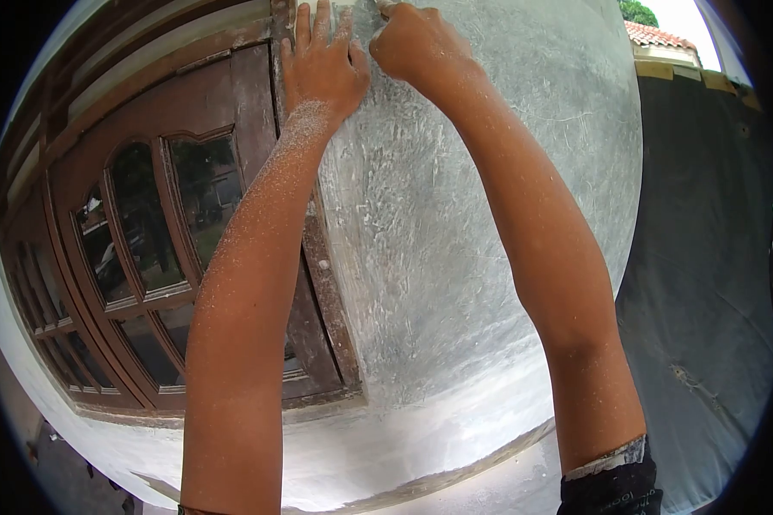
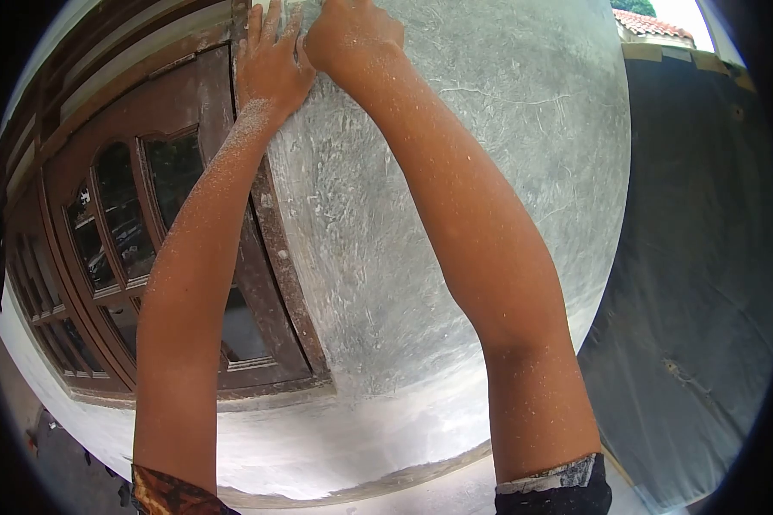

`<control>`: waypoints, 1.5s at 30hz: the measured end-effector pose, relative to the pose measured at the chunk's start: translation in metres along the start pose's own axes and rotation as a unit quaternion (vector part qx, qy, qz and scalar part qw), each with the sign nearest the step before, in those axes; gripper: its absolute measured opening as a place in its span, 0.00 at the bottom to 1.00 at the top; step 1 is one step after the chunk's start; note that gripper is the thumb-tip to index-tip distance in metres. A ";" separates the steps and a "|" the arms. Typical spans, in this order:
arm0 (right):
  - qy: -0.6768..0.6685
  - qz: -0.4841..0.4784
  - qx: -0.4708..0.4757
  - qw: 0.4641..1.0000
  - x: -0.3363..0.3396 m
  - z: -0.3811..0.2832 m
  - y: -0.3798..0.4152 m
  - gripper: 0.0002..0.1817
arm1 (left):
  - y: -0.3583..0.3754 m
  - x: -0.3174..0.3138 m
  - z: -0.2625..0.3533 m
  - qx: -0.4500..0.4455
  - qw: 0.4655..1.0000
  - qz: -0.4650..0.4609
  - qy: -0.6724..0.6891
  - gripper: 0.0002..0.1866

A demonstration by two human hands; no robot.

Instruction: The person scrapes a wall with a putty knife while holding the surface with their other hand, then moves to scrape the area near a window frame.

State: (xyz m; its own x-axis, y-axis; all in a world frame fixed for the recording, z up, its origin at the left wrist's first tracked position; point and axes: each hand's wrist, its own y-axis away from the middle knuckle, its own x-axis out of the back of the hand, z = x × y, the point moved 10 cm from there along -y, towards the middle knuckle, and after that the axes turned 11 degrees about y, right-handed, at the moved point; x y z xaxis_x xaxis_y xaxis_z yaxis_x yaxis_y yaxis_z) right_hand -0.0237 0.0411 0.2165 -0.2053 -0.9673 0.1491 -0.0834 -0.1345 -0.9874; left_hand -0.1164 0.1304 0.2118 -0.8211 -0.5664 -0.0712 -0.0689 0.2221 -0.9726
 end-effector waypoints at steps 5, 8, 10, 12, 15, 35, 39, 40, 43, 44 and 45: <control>0.050 -0.058 -0.012 0.997 0.001 -0.007 0.026 0.28 | 0.000 0.001 0.003 0.021 0.998 -0.051 -0.031 0.27; 0.012 -0.051 -0.007 0.999 -0.003 -0.003 0.001 0.28 | 0.000 -0.005 0.000 0.012 0.999 -0.036 -0.018 0.28; 0.009 -0.039 0.011 0.999 -0.001 -0.008 -0.011 0.29 | -0.001 0.001 0.001 -0.006 1.000 0.002 0.017 0.29; 0.002 -0.049 0.003 0.999 -0.001 -0.006 0.006 0.23 | 0.001 0.000 0.001 -0.010 1.000 -0.001 -0.013 0.30; 0.004 -0.062 -0.011 0.998 -0.003 -0.003 0.027 0.23 | 0.001 0.000 0.003 -0.007 1.000 -0.012 -0.015 0.31; 0.003 -0.061 -0.021 0.998 -0.002 0.004 0.015 0.31 | 0.001 0.003 0.001 -0.003 1.000 0.005 0.001 0.29; -0.002 -0.051 -0.006 0.999 -0.003 0.004 0.003 0.27 | 0.000 0.002 0.001 -0.004 1.000 0.001 0.011 0.28; -0.017 -0.038 -0.002 0.999 -0.002 0.003 -0.003 0.31 | 0.001 -0.001 0.000 -0.005 1.000 0.000 0.009 0.28; -0.023 -0.044 -0.006 0.999 -0.004 0.002 0.002 0.31 | 0.002 0.004 0.001 -0.011 1.000 0.019 -0.002 0.28; -0.022 -0.047 -0.005 0.999 -0.004 0.001 0.011 0.31 | 0.001 0.002 0.000 -0.001 1.000 0.006 -0.004 0.28; -0.023 -0.059 -0.014 0.998 -0.005 0.003 0.025 0.31 | 0.002 0.001 0.000 0.008 1.000 -0.009 -0.005 0.29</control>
State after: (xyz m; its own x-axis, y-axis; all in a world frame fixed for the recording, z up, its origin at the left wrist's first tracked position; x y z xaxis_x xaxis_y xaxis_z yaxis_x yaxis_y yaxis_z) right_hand -0.0223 0.0420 0.1913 -0.1473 -0.9543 0.2600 -0.1314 -0.2417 -0.9614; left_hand -0.1170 0.1304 0.2102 -0.8136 -0.5787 -0.0566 -0.0739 0.1995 -0.9771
